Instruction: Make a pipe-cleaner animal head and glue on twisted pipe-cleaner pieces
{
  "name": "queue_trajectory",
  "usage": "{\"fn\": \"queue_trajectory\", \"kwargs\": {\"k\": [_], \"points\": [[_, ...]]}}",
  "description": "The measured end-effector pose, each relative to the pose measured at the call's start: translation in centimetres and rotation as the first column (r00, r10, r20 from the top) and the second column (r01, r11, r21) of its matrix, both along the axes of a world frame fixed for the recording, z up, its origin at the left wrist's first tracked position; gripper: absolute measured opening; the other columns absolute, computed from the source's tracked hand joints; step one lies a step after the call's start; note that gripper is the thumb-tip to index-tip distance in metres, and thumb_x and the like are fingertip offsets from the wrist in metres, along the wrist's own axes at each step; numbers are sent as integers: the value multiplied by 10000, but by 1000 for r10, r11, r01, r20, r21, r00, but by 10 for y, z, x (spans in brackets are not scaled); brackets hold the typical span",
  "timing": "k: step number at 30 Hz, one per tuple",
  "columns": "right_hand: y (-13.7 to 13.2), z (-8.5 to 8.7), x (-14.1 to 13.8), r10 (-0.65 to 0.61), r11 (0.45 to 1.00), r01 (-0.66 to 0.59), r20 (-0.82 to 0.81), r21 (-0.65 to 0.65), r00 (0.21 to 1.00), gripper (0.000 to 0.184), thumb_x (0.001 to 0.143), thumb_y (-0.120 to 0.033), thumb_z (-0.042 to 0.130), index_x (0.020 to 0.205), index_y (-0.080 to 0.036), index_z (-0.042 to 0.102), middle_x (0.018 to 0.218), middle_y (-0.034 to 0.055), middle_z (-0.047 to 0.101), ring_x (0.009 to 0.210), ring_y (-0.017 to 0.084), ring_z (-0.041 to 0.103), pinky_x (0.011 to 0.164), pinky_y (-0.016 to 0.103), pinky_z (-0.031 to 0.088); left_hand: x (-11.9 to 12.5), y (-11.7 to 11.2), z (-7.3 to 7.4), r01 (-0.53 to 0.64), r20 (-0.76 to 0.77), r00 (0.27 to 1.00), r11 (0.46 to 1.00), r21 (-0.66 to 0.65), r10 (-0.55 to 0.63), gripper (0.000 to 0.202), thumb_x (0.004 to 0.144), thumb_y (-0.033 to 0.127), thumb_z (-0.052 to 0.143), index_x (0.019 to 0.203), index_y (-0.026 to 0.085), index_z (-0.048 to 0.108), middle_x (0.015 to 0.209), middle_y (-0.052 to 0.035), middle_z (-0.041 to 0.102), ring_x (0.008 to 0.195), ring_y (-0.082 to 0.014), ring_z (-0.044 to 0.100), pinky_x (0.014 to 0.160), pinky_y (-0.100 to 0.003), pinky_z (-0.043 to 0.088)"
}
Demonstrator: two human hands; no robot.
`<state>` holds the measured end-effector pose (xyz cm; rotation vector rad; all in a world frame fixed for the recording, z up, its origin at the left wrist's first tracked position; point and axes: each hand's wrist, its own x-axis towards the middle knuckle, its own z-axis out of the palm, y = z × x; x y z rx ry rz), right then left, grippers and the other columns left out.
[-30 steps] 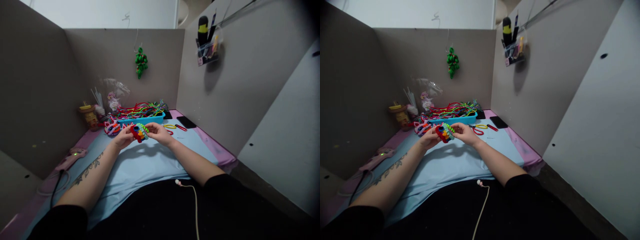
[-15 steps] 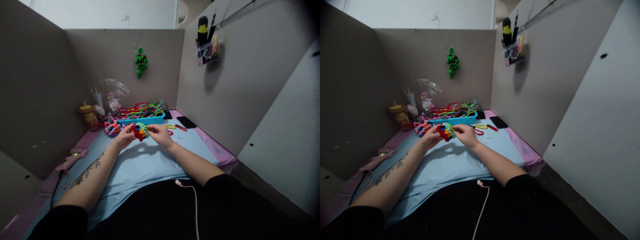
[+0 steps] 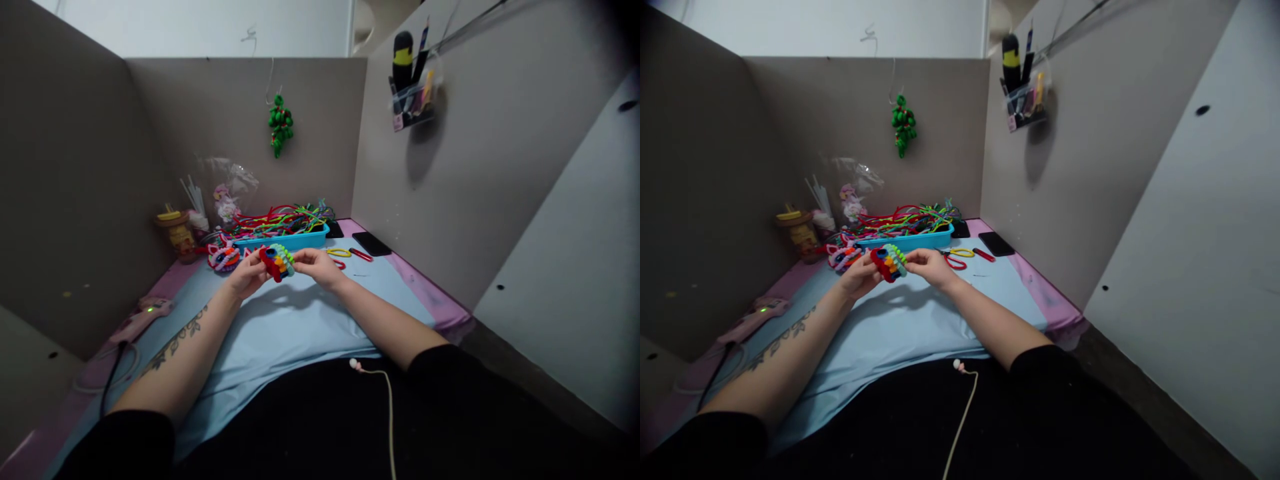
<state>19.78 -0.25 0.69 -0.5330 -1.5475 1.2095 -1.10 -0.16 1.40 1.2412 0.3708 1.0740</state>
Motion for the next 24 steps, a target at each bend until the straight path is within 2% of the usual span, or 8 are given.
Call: {"fn": "queue_trajectory", "kwargs": {"k": [4, 11, 16, 21, 24], "points": [[-2, 0, -2, 0, 998, -1, 18, 66, 1000, 280, 629, -289, 733, 860, -164, 637, 823, 17, 672, 735, 135, 618, 740, 282, 486, 0, 2, 0, -15, 17, 1000, 1000, 5, 15, 437, 626, 221, 768, 1018, 134, 596, 945, -74, 658, 878, -206, 622, 797, -332, 481], [-9, -2, -5, -165, 973, 158, 26, 168, 986, 242, 693, -322, 670, 883, -175, 646, 858, 39, 679, 793, 170, 633, 784, 325, 497, 3, 1, 1, -53, 14, 999, 999, 14, 52, 417, 616, 227, 773, 985, 144, 599, 902, -64, 657, 819, -201, 621, 718, -318, 486], [-11, -2, -4, -231, 956, 221, 29, 191, 973, 240, 705, -326, 660, 889, -173, 656, 867, 46, 685, 799, 169, 632, 781, 319, 501, 5, 0, 2, -67, 7, 998, 998, 18, 67, 454, 607, 238, 778, 1013, 146, 593, 965, -77, 652, 857, -213, 617, 727, -328, 484], [-10, -4, -1, -299, 920, 276, 41, 277, 954, 207, 722, -321, 651, 867, -176, 677, 863, 53, 672, 813, 172, 620, 784, 319, 493, 4, 0, 1, -73, -3, 997, 997, -5, 73, 439, 612, 215, 769, 1010, 140, 598, 955, -73, 658, 849, -198, 619, 747, -318, 486], [-11, -2, -1, -255, 938, 242, 20, 249, 967, 179, 713, -311, 660, 836, -182, 676, 832, 41, 663, 789, 162, 613, 781, 323, 488, 2, 0, 1, -53, 10, 999, 998, -28, 53, 431, 643, 234, 744, 1035, 129, 598, 961, -79, 659, 861, -195, 619, 771, -315, 487]]}}
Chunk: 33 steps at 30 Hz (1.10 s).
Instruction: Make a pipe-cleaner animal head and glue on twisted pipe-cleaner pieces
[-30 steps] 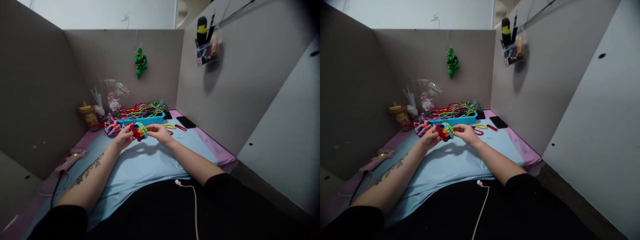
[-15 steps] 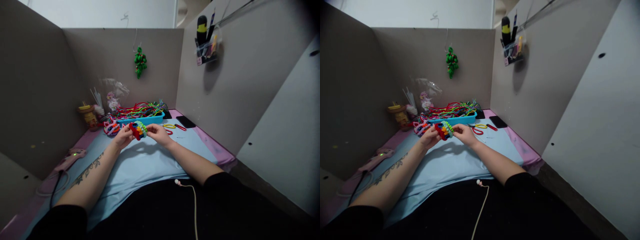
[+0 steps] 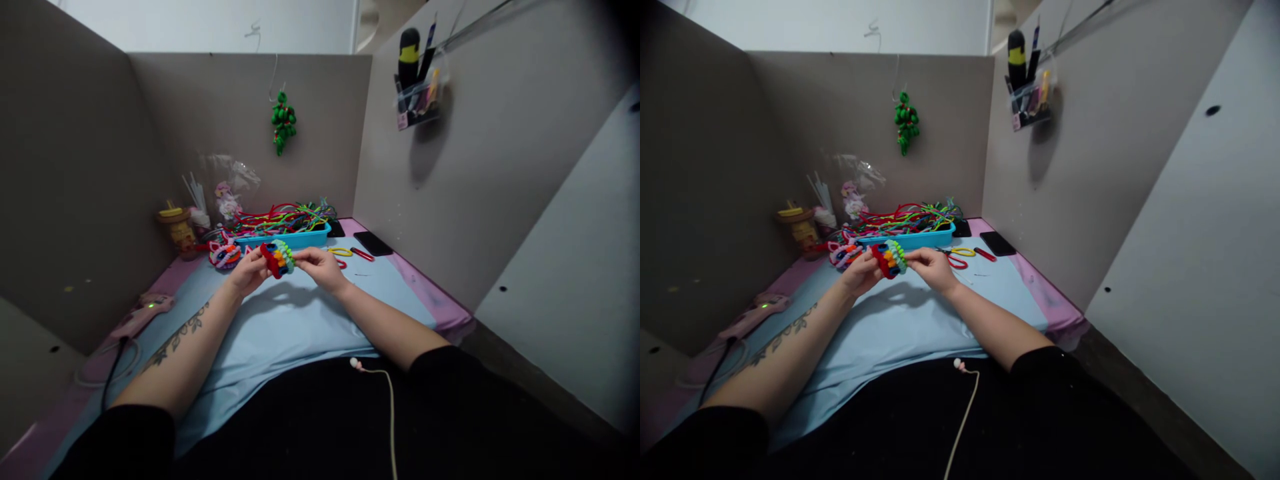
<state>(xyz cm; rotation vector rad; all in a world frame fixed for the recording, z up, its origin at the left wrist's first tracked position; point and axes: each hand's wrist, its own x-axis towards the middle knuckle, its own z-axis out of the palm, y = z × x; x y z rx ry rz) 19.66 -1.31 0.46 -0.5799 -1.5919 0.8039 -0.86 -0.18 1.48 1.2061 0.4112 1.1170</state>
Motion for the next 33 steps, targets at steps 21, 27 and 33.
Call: {"fn": "queue_trajectory", "kwargs": {"k": [21, 27, 33], "points": [[-18, 15, 2, 64, 935, -218, 471, 280, 880, 785, 681, -282, 672, 1362, -207, 288, 1350, 120, 414, 1237, 232, 413, 1017, 382, 347, 10, -4, -9, -20, -294, 953, 948, -318, -79, 252, 790, 302, 606, 926, 98, 662, 786, -100, 698, 656, -180, 650, 627, -277, 527], [-13, 12, 3, 41, 932, -224, 534, 284, 845, 722, 681, -247, 667, 1338, -211, 369, 1299, 106, 467, 1196, 234, 448, 1006, 367, 360, 8, 5, -14, -31, -263, 963, 955, -295, -50, 267, 741, 303, 676, 926, 111, 667, 847, -108, 702, 708, -190, 655, 658, -283, 524], [-4, 10, 7, -52, 927, -174, 571, 333, 819, 500, 651, -185, 659, 1133, -203, 528, 1100, 79, 548, 1061, 225, 494, 932, 379, 392, 1, 16, -15, -133, -193, 978, 947, -293, 78, 320, 729, 246, 679, 1021, 133, 613, 873, -91, 680, 685, -177, 640, 608, -290, 511]]}}
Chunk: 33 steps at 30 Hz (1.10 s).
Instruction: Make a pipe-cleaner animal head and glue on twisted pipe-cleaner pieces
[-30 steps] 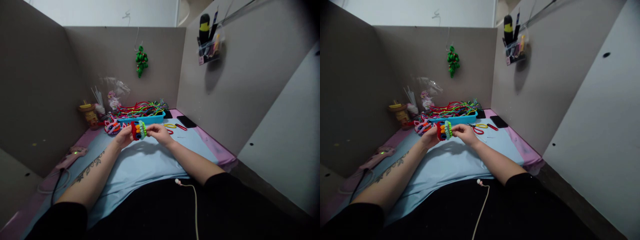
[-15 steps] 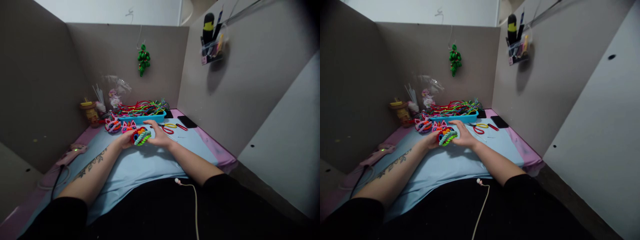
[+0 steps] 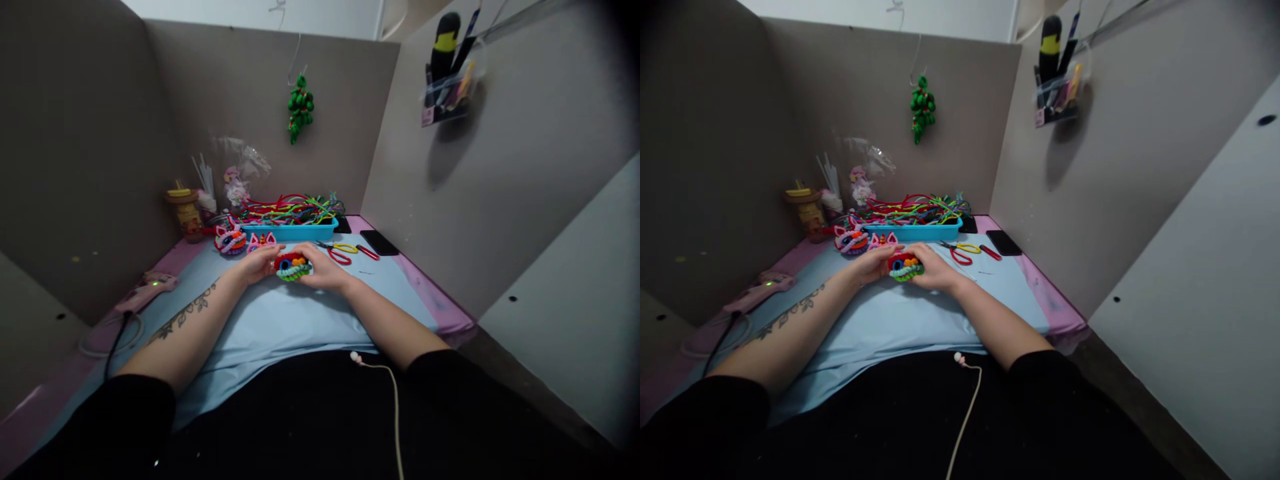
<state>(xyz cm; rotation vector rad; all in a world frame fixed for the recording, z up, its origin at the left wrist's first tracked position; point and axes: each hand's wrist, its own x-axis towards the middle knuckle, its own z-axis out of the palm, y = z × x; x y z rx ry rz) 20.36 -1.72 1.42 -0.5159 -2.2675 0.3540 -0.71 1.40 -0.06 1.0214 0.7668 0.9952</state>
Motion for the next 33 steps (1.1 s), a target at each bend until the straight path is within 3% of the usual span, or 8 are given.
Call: {"fn": "queue_trajectory", "kwargs": {"k": [3, 6, 10, 13, 16, 19, 25, 33], "points": [[9, -8, 3, -85, 996, 83, 58, 44, 995, 463, 640, -145, 641, 1088, -201, 541, 1063, 71, 542, 1036, 223, 482, 922, 378, 381, 0, 2, -1, -80, -77, 993, 995, 65, 85, 391, 676, 198, 708, 1044, 148, 589, 996, -105, 649, 737, -171, 633, 646, -296, 503], [21, -17, 7, -218, 976, 215, 84, 43, 972, 427, 629, -141, 641, 1045, -185, 554, 1031, 74, 536, 1006, 225, 478, 896, 373, 383, 1, -1, 1, -130, -211, 955, 934, 333, 208, 477, 599, 146, 726, 1058, 161, 593, 1140, -111, 591, 967, -226, 593, 821, -353, 476], [30, -22, 11, -332, 941, 336, 69, -43, 941, 418, 622, -220, 681, 1018, -173, 557, 990, 67, 547, 964, 220, 495, 855, 357, 397, 6, -12, 6, 91, -376, 888, 702, 707, 263, 647, 551, 168, 750, 1171, 196, 568, 1306, -100, 484, 1253, -291, 382, 1056, -418, 290], [29, -22, 10, -328, 939, 332, 52, -90, 943, 447, 603, -240, 696, 1021, -168, 553, 980, 58, 553, 942, 211, 507, 834, 344, 405, 12, -17, 2, 226, -461, 837, 581, 782, 294, 782, 501, 184, 793, 1236, 183, 526, 1349, -111, 444, 1276, -309, 347, 1100, -417, 211], [27, -22, 7, -316, 941, 320, 55, -112, 947, 450, 584, -245, 706, 1000, -161, 557, 952, 50, 554, 916, 209, 512, 808, 337, 412, 18, -14, -7, 252, -496, 814, 586, 770, 301, 790, 509, 232, 806, 1243, 176, 516, 1314, -121, 484, 1227, -330, 401, 1080, -438, 237], [27, -24, 6, -308, 942, 315, 78, -118, 948, 451, 568, -249, 717, 980, -156, 560, 935, 43, 553, 903, 207, 511, 807, 339, 412, 20, -9, -13, 256, -518, 802, 612, 748, 297, 668, 569, 266, 777, 1194, 180, 557, 1228, -118, 552, 1151, -328, 469, 1043, -440, 279], [29, -22, 10, -270, 947, 283, 104, -153, 957, 460, 550, -238, 725, 977, -165, 571, 932, 29, 554, 888, 196, 515, 798, 334, 419, 18, -9, -11, 231, -478, 853, 668, 707, 211, 565, 599, 237, 752, 1141, 202, 596, 1145, -88, 610, 1113, -306, 498, 1033, -404, 289], [29, -20, 13, -265, 943, 282, 113, -179, 958, 423, 594, -255, 711, 992, -168, 595, 941, 33, 593, 876, 197, 544, 794, 330, 425, 18, -9, -12, 284, -533, 799, 607, 743, 278, 496, 681, 251, 687, 1163, 207, 581, 1197, -85, 593, 1115, -287, 517, 1013, -385, 320]]}}
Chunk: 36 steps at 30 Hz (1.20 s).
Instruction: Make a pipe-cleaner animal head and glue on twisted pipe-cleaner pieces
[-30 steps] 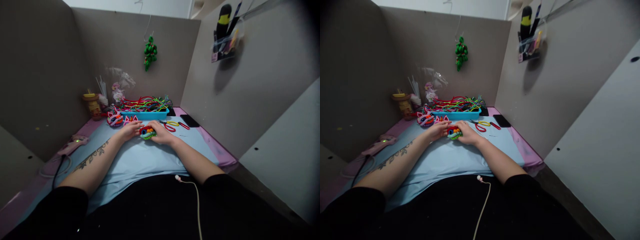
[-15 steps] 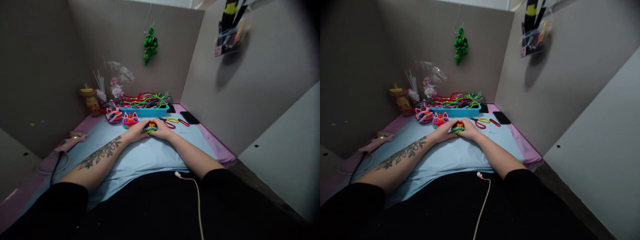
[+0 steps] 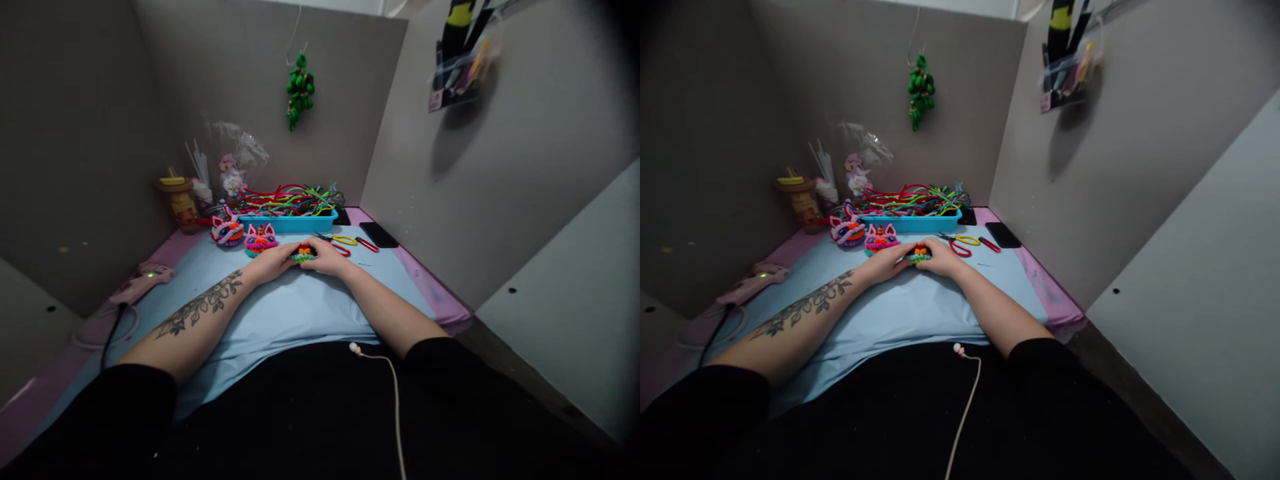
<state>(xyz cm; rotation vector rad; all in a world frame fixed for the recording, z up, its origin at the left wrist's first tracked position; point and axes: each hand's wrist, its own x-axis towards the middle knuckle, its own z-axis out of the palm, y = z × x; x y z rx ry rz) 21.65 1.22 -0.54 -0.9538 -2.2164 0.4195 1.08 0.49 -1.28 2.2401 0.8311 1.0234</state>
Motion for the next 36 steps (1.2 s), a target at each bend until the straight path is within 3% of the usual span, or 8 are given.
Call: {"fn": "queue_trajectory", "kwargs": {"k": [6, 15, 22, 26, 31, 36], "points": [[-1, 1, -1, -32, 999, 30, -36, -36, 999, 464, 580, -255, 716, 1021, -164, 604, 974, 48, 604, 901, 212, 553, 815, 350, 427, -5, 6, -3, -4, 81, 997, 996, -93, 12, 738, 482, 222, 813, 1179, 186, 570, 1197, -102, 583, 1138, -322, 492, 1025, -390, 306], [0, 2, 3, 29, 996, -34, -65, -80, 998, 451, 542, -217, 727, 979, -179, 620, 935, 32, 604, 862, 202, 557, 787, 344, 435, -6, 10, -6, -38, 73, 996, 994, -107, 46, 613, 560, 164, 749, 1153, 201, 597, 1065, -77, 648, 1027, -283, 564, 942, -345, 376], [0, 2, 2, 21, 998, -26, -73, -63, 997, 433, 559, -200, 720, 978, -185, 616, 934, 30, 597, 878, 203, 553, 802, 353, 430, -8, 7, -2, -9, -36, 999, 1000, 12, 9, 668, 569, 251, 768, 1204, 200, 568, 1168, -92, 614, 1044, -284, 563, 923, -355, 407], [-2, 2, 1, 21, 999, -22, -48, -36, 999, 442, 561, -187, 719, 988, -167, 608, 942, 41, 585, 884, 203, 544, 814, 351, 425, -7, 4, 1, -6, -35, 999, 1000, 28, 7, 535, 645, 283, 719, 1159, 185, 602, 1106, -97, 640, 979, -264, 589, 875, -336, 438], [-2, -1, -2, 53, 998, -53, -5, 15, 999, 444, 579, -193, 717, 1004, -167, 590, 961, 42, 566, 909, 196, 527, 830, 343, 419, -5, 3, 6, -50, -138, 988, 994, 93, 63, 394, 746, 302, 617, 1112, 156, 618, 1024, -98, 661, 890, -225, 610, 815, -322, 462], [-2, -3, -4, 20, 999, -20, -13, 37, 1000, 447, 586, -201, 716, 1012, -167, 584, 981, 42, 551, 953, 202, 512, 855, 348, 410, -8, 5, 5, -20, -230, 971, 987, 160, 57, 485, 778, 333, 570, 1219, 136, 531, 1130, -123, 621, 955, -219, 600, 855, -341, 459]]}}
